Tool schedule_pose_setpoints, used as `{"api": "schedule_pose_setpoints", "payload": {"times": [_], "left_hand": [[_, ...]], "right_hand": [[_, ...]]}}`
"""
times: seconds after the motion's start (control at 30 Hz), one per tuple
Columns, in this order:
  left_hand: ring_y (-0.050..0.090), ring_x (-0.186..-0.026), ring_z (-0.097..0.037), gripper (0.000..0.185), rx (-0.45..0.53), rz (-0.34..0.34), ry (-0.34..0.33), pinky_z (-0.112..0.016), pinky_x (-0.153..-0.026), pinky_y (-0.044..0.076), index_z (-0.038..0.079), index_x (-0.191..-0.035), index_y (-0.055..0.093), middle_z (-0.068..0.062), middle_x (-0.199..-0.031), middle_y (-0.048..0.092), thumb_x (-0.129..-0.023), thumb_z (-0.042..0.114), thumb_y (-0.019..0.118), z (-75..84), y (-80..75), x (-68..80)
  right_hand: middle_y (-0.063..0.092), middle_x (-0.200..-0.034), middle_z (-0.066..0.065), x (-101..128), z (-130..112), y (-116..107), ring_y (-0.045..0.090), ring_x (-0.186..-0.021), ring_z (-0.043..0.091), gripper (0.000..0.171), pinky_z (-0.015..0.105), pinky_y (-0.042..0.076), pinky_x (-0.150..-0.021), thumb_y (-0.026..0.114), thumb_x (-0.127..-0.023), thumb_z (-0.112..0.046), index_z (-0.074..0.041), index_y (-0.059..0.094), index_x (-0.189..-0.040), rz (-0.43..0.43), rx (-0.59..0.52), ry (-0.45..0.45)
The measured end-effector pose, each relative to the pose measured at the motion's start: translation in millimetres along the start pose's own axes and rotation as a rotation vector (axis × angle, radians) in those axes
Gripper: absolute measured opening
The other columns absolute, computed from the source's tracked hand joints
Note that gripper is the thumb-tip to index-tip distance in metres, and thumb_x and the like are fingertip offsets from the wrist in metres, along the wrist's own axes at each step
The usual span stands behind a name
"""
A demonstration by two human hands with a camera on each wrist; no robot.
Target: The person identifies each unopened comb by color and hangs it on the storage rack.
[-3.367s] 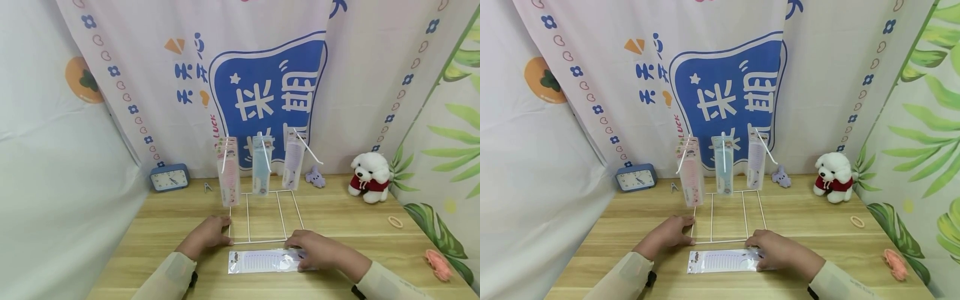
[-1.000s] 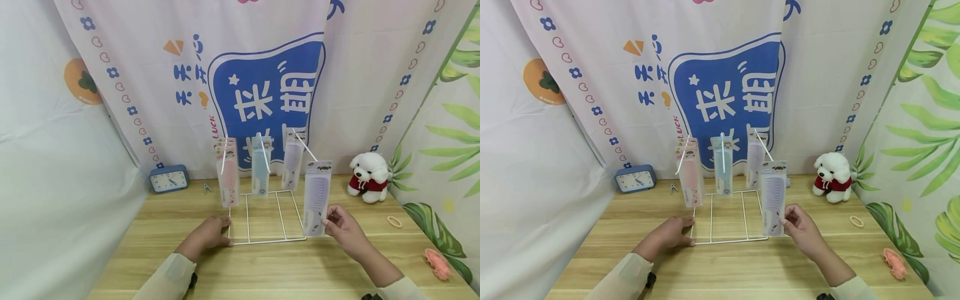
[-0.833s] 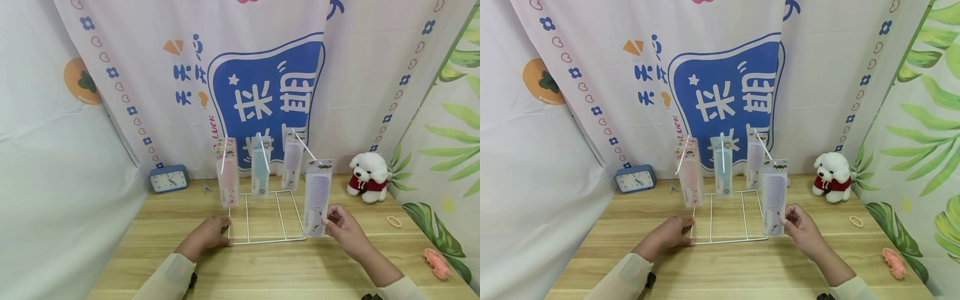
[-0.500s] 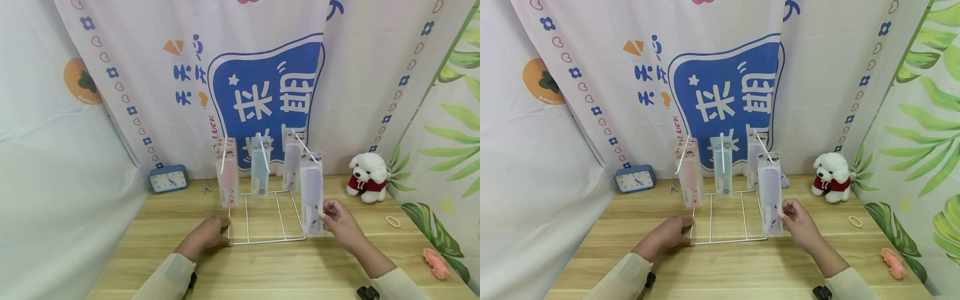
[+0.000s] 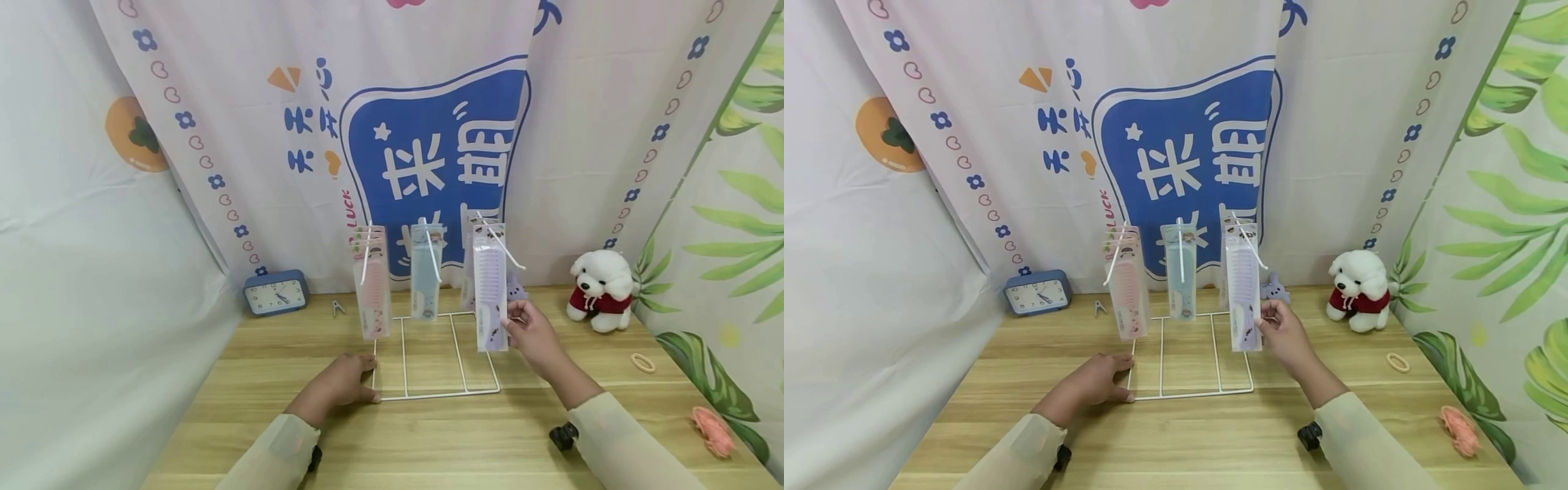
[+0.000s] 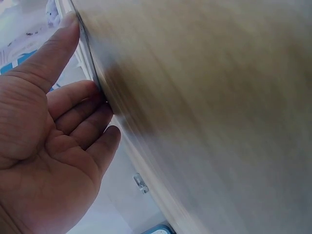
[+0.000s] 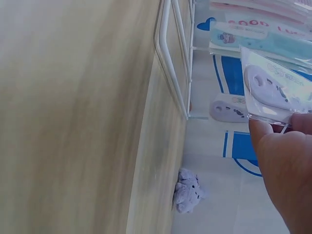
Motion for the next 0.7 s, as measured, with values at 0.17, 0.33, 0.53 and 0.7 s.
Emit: {"api": "schedule_pose_setpoints", "payload": {"times": [0.17,0.33,0.53,0.7], "left_hand": [[0.049,-0.154,-0.043,0.078,-0.001,-0.002,-0.003,-0.058,-0.128,0.041,0.004,-0.153,0.062,-0.014,-0.164,0.056,-0.089,0.038,0.092,-0.6,0.6,-0.1],[0.049,-0.154,-0.043,0.078,-0.009,-0.003,0.000,-0.057,-0.128,0.042,0.004,-0.153,0.063,-0.015,-0.164,0.056,-0.089,0.038,0.092,-0.9,0.7,-0.5],[0.050,-0.153,-0.043,0.078,-0.012,0.001,0.004,-0.057,-0.127,0.042,0.003,-0.152,0.063,-0.015,-0.164,0.056,-0.088,0.038,0.092,-1.1,0.6,-0.1],[0.050,-0.153,-0.043,0.078,-0.020,0.000,0.020,-0.057,-0.127,0.042,0.003,-0.152,0.063,-0.016,-0.164,0.056,-0.089,0.038,0.092,-1.0,1.0,-0.8]], "right_hand": [[0.060,-0.128,0.016,-10.5,2.5,2.1,0.065,-0.107,0.016,0.025,0.033,0.062,-0.085,0.058,-0.110,-0.005,0.001,0.048,-0.133,0.015,0.026,0.003],[0.061,-0.129,0.021,-17.5,4.6,0.6,0.063,-0.108,0.018,0.025,0.026,0.061,-0.084,0.059,-0.110,-0.006,0.003,0.049,-0.132,0.039,0.096,-0.030],[0.063,-0.124,0.023,-32.2,6.0,2.9,0.063,-0.106,0.018,0.025,0.019,0.060,-0.084,0.062,-0.108,-0.002,0.006,0.053,-0.131,0.057,0.138,-0.080],[0.063,-0.122,0.026,-38.6,1.9,7.7,0.063,-0.104,0.021,0.025,0.019,0.060,-0.082,0.061,-0.108,0.001,0.010,0.054,-0.130,0.051,0.166,-0.106]]}}
Point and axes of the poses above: each hand's wrist, its own x-axis away from the middle knuckle, its own y-axis out of the palm, z = x × y, the point moved 4 cm from there along -x, towards the middle knuckle
